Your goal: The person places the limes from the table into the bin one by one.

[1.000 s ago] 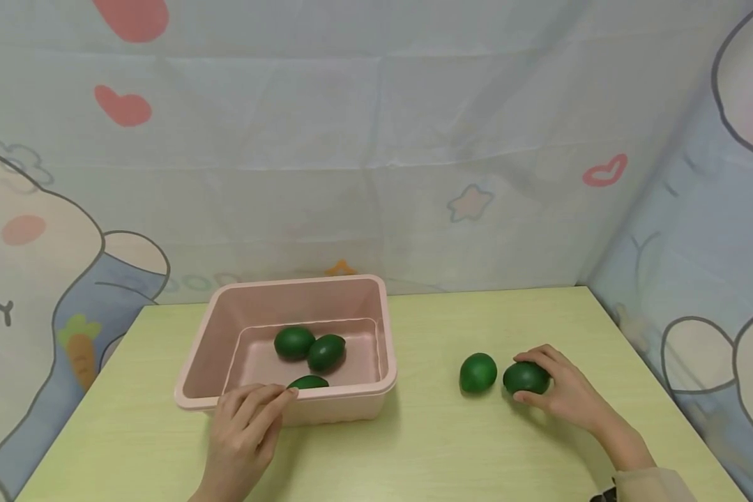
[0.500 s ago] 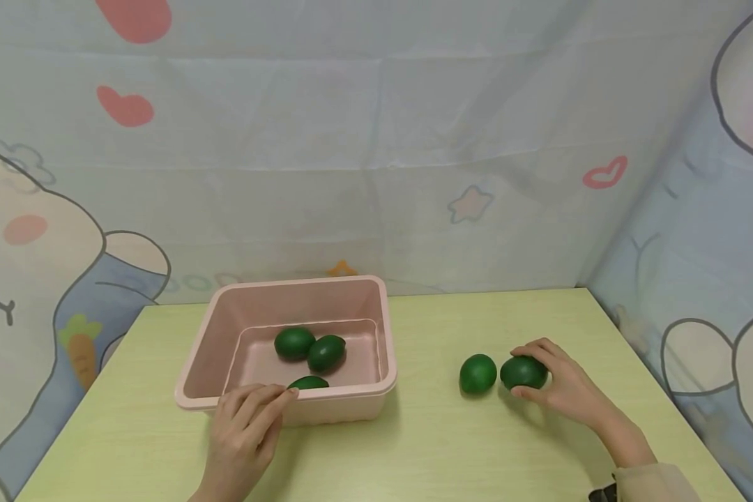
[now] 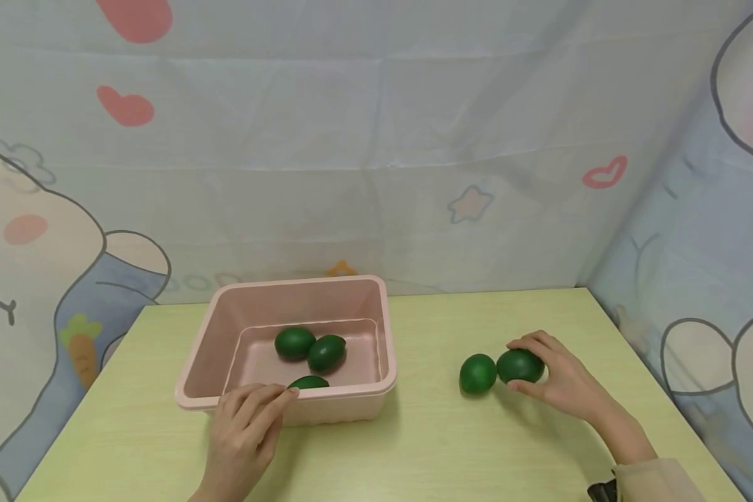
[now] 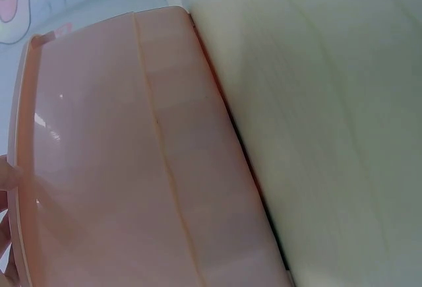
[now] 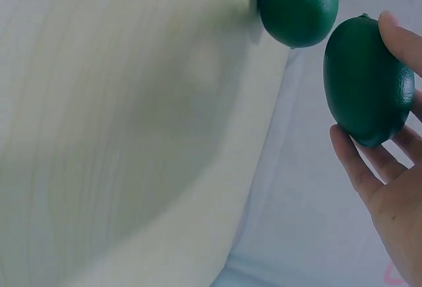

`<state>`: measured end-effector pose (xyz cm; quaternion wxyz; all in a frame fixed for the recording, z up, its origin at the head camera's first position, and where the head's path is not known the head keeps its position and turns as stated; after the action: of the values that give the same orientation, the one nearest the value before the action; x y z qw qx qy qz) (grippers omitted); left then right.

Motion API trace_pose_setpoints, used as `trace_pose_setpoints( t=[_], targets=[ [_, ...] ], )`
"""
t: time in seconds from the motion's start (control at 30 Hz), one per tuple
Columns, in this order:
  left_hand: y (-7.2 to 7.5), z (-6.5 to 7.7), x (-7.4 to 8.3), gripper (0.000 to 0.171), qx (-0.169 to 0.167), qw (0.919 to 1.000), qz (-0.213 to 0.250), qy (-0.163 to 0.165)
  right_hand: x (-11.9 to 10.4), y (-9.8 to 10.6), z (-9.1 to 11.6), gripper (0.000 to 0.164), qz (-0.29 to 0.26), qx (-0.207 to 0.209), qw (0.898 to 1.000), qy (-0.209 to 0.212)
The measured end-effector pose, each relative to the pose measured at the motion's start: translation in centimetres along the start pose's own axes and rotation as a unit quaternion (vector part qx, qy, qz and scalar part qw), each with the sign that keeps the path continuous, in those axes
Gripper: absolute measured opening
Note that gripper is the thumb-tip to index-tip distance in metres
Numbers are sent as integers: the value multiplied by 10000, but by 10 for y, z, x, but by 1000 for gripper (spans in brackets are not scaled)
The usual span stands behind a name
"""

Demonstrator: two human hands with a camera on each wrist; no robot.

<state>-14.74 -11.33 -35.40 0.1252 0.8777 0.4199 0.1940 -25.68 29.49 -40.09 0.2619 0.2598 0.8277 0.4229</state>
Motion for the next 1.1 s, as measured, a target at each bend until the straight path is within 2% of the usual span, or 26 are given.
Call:
trace_pose_setpoints(
  t=[0.5, 1.1],
  targets=[
    [-1, 1, 0, 32, -6, 10000, -10, 57, -12, 11, -25, 56, 377, -13, 9991, 176],
    [-1, 0, 1, 32, -47, 10000, 50, 53, -34, 12, -58, 55, 175, -306, 9992, 172]
  ],
)
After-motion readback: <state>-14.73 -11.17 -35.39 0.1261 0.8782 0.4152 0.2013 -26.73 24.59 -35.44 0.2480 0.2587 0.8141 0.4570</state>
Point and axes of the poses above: each hand's wrist, its own z-axis away from the middle knuckle, its own y-axis out of the back of the hand, x = y × z, the point moved 9 cm from there along -z, towards the middle knuckle, and after that the axes turned 15 degrees about y, right-handed, at the moved point
